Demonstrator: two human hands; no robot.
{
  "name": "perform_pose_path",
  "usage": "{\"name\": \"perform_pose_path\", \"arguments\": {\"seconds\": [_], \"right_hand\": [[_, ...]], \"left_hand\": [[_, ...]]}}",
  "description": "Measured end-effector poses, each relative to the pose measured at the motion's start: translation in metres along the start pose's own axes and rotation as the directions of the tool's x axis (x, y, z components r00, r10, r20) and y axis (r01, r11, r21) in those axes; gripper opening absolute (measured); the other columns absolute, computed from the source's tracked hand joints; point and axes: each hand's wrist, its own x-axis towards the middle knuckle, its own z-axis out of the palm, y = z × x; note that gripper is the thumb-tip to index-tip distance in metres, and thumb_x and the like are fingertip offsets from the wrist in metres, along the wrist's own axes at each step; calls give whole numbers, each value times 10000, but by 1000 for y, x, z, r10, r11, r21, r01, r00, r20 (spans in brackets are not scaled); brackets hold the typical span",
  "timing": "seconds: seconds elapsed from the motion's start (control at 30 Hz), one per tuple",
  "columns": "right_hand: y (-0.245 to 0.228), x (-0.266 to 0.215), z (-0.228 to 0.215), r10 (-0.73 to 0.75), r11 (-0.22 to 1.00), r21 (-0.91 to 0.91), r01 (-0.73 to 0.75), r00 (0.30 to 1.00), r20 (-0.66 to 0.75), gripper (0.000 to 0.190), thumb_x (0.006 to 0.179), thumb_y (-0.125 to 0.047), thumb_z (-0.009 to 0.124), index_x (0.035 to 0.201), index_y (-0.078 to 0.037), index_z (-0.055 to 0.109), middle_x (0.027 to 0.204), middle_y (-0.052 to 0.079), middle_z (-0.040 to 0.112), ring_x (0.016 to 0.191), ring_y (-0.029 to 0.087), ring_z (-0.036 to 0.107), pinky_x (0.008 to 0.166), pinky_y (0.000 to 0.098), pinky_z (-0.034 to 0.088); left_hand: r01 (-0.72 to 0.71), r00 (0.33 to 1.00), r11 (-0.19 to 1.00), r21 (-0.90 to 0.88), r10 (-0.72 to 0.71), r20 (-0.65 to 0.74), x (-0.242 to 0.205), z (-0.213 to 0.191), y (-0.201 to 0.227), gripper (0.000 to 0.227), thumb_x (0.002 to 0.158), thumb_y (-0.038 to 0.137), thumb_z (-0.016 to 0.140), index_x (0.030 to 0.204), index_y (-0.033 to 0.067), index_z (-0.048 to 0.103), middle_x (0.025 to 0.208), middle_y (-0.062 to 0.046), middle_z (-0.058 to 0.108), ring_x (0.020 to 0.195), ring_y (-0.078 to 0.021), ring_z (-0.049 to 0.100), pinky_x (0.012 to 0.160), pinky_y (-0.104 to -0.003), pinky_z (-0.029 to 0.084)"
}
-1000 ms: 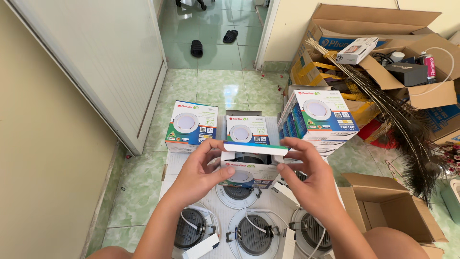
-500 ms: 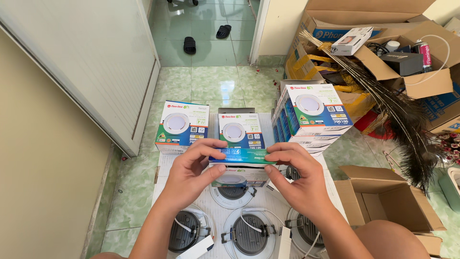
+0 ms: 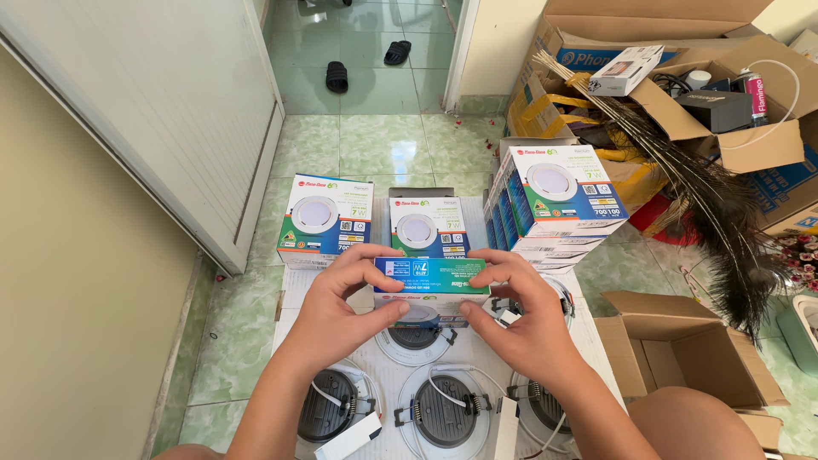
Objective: The person unboxes LED ceiling lights from cardboard packaging, handles the electronic components and wire connectors, and organizes the items on the floor.
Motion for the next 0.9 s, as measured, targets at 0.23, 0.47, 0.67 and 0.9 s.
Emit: {"name": "perform_pose_path", "arguments": {"seconds": [0.23, 0.47, 0.67, 0.9], "right_hand": [[5, 4, 3, 380, 924, -152, -352, 896, 232, 819, 842, -268, 891, 1587, -260, 550, 1446, -97, 813, 1258, 137, 777, 1050, 368, 631], [14, 9, 9, 290, 956, -117, -270, 930, 226, 608, 914, -256, 850, 1482, -183, 645, 1262, -16, 904, 1098, 170, 868, 999, 330, 692], [-17, 57, 31, 392, 894, 177, -411, 910, 134, 699, 1033, -211, 754, 1656, 10, 528, 1332, 309, 801, 1222, 417, 804, 1005, 556, 662], [1, 128, 101, 460, 813, 267, -517, 852, 249, 676, 1087, -380, 745, 1620, 8, 596, 1207, 260, 824, 970, 296, 839, 818, 431, 730]], "left_hand": [[27, 999, 997, -67, -25, 24, 2, -2, -8, 350, 877, 74, 924, 1127, 220, 728, 1423, -52, 745, 1379, -157, 714, 1225, -380, 558], [507, 852, 853, 122, -517, 80, 3, -8, 7, 682, 853, 137, 886, 1474, 225, 616, 1444, 50, 784, 1257, -154, 757, 1100, -339, 601], [244, 947, 960, -140, -267, -179, 16, -31, -5, 1179, 823, 121, 968, 1753, 10, 251, 1487, -293, 680, 1267, -370, 731, 1045, -456, 596], [117, 925, 993, 6, -107, -364, 17, -72, -26, 847, 847, -37, 916, 1623, 4, 579, 1623, -242, 651, 1568, -391, 547, 1298, -453, 475]]}}
